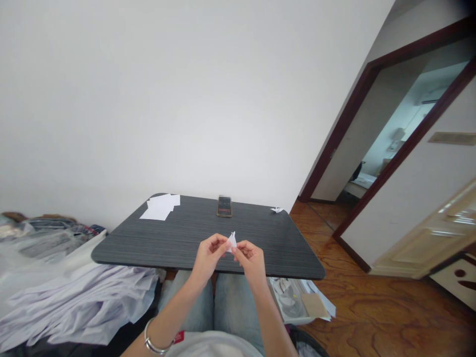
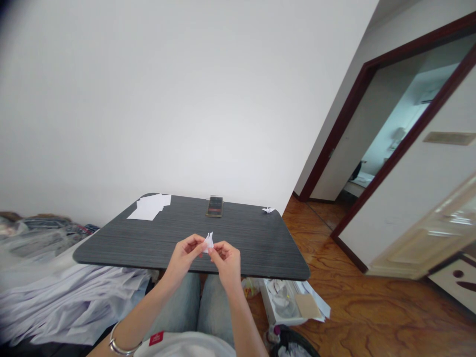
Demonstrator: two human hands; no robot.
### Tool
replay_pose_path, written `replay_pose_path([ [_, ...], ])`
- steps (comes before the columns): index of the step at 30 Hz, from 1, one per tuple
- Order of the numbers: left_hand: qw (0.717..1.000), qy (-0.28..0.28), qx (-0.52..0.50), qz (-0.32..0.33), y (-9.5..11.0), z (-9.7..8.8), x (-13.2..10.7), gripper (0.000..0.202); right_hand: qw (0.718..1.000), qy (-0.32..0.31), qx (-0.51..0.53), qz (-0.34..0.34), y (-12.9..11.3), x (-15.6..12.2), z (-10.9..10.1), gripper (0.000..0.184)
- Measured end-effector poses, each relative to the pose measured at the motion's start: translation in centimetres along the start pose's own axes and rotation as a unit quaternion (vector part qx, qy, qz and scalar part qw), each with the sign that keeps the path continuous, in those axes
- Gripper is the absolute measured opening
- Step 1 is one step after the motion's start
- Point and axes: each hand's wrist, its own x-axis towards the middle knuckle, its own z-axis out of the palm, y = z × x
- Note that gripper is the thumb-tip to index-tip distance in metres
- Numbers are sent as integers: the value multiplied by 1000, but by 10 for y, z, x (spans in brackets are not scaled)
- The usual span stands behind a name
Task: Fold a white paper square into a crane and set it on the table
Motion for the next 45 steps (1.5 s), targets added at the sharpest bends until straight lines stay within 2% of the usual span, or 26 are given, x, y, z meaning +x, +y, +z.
replay_pose_path([
  [4, 999, 16, -33, -10, -4, -3, 2, 21, 1000, 17, 7, 8, 3, 3, -2, 12],
  [8, 999, 7, -29, -10, -7, -5, 4, 22, 999, 30, 17, 11, 3, 3, -3, 13],
  [21, 998, 18, -59, -13, -7, -3, 4, 21, 997, -4, 76, -6, 9, 4, 0, 16],
  [26, 998, 18, -55, 0, -6, -3, 5, 20, 997, 1, 72, -7, 6, 3, 1, 15],
  [33, 999, 34, 14, 25, -6, -3, 4, 13, 999, 36, -28, -21, 1, 0, 5, 11],
  [36, 995, 38, 77, 48, -4, -3, 1, 10, 995, 46, -78, -48, 0, -1, 6, 10],
  [40, 980, 38, 161, 113, -1, -4, -4, 10, 983, 67, -143, -88, 3, 0, 6, 8],
  [45, 976, 28, 178, 125, -2, -4, -4, 15, 973, 71, -173, -138, 1, -1, 7, 9],
])
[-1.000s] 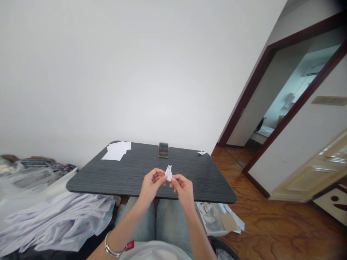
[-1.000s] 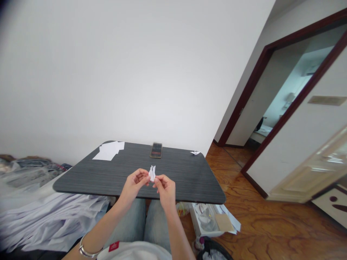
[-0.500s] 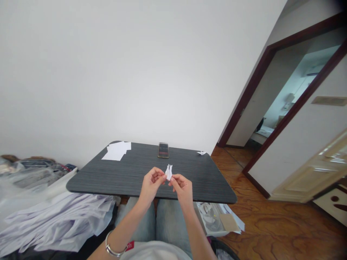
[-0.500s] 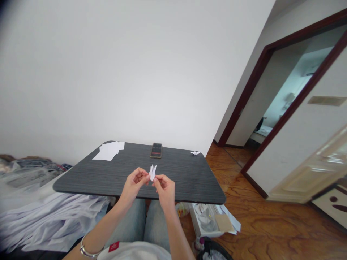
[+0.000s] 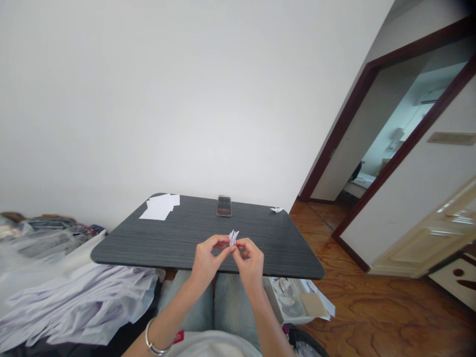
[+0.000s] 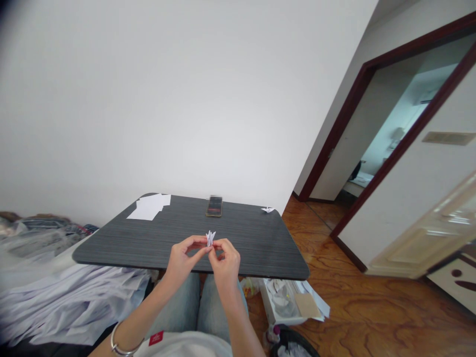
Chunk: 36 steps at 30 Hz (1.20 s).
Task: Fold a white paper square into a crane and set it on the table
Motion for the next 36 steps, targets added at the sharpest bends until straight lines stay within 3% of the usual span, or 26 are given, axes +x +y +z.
replay_pose_path([
  [6, 1000, -3, 15, 11, 0, -1, 1, 10, 999, -10, 0, -34, -8, -1, -3, 15],
  [18, 994, -11, 66, 81, 6, -1, -1, 8, 999, 18, 12, -50, -2, -4, 2, 9],
  [25, 997, 7, 34, 73, 6, -1, -2, 13, 998, 33, 20, -53, -5, -5, 2, 8],
  [28, 997, -7, 26, 75, 10, -2, -1, 21, 997, 48, 30, -55, -8, -6, 2, 8],
  [36, 996, -31, 17, 88, 13, -3, 1, 18, 995, 61, 20, -70, -8, -7, 4, 9],
])
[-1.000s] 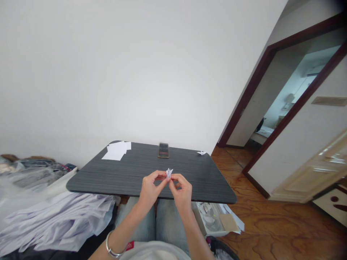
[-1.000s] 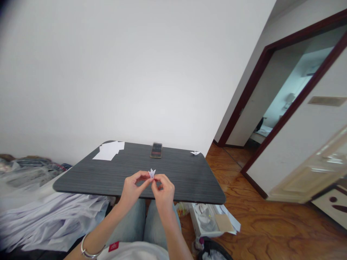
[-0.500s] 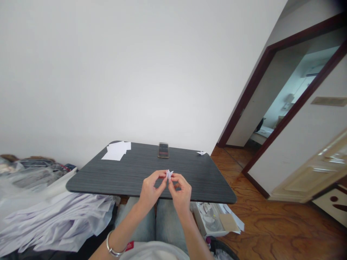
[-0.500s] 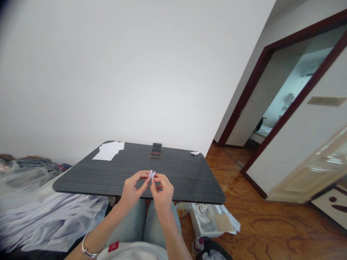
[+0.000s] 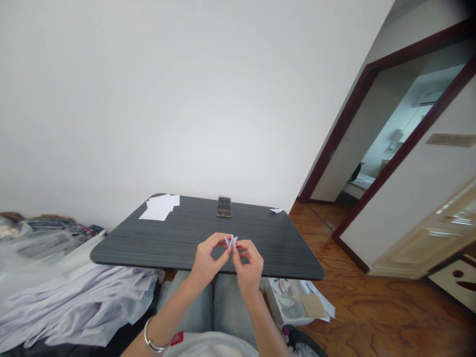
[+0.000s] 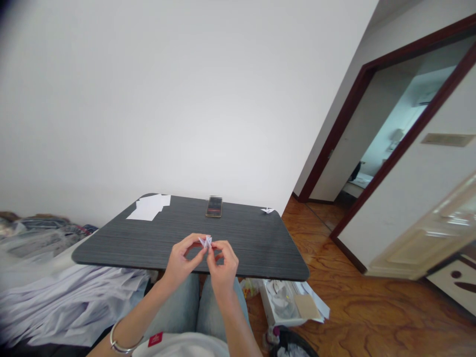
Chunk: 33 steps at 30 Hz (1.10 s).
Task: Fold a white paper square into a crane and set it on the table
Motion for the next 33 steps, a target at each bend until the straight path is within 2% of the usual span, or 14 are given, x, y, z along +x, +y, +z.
replay_pose_path([
  [7, 1000, -9, -4, 13, -6, -2, -3, 19, 999, -6, 23, -33, 2, -3, 0, 8],
  [15, 998, 32, -47, -3, -10, -4, -5, 9, 998, -5, 31, -55, -2, -4, -4, 11],
  [19, 998, 13, -49, 26, -9, -6, -5, 8, 997, -21, 37, -61, -5, -2, -8, 14],
  [24, 997, -17, -37, 69, -12, -10, -3, 9, 994, 9, 51, -93, 2, -3, -6, 15],
  [33, 989, -22, -30, 143, -11, -14, -1, 10, 989, 3, 80, -125, 3, -2, -5, 16],
])
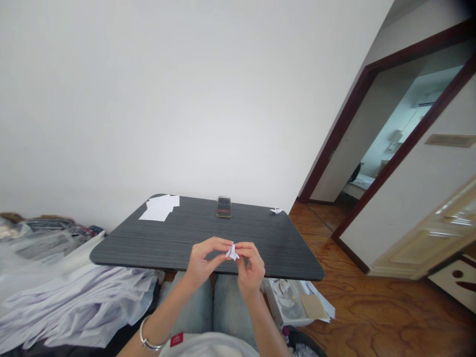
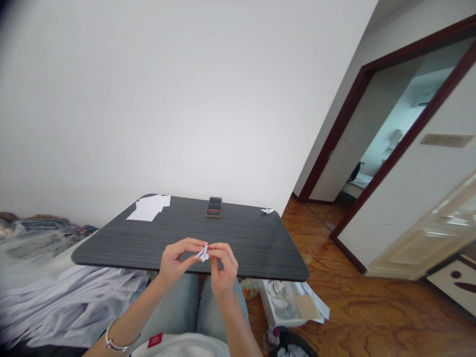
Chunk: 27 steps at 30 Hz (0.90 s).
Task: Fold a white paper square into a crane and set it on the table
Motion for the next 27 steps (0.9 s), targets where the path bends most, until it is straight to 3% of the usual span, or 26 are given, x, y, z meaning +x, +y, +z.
replay_pose_path([
  [4, 1000, 17, 24, 10, 0, 1, -1, 11, 1000, -1, 0, 0, 0, 0, 0, 17],
  [9, 997, 66, 10, -31, 1, 5, -3, 5, 1000, -1, 8, 8, 0, -2, 0, 19],
  [14, 996, 73, 5, -48, 2, 6, -5, 3, 1000, -6, -8, 12, -3, -3, 0, 19],
  [27, 999, 14, 38, 11, 3, 0, -3, 6, 999, -29, 13, 4, -1, 0, -2, 15],
])
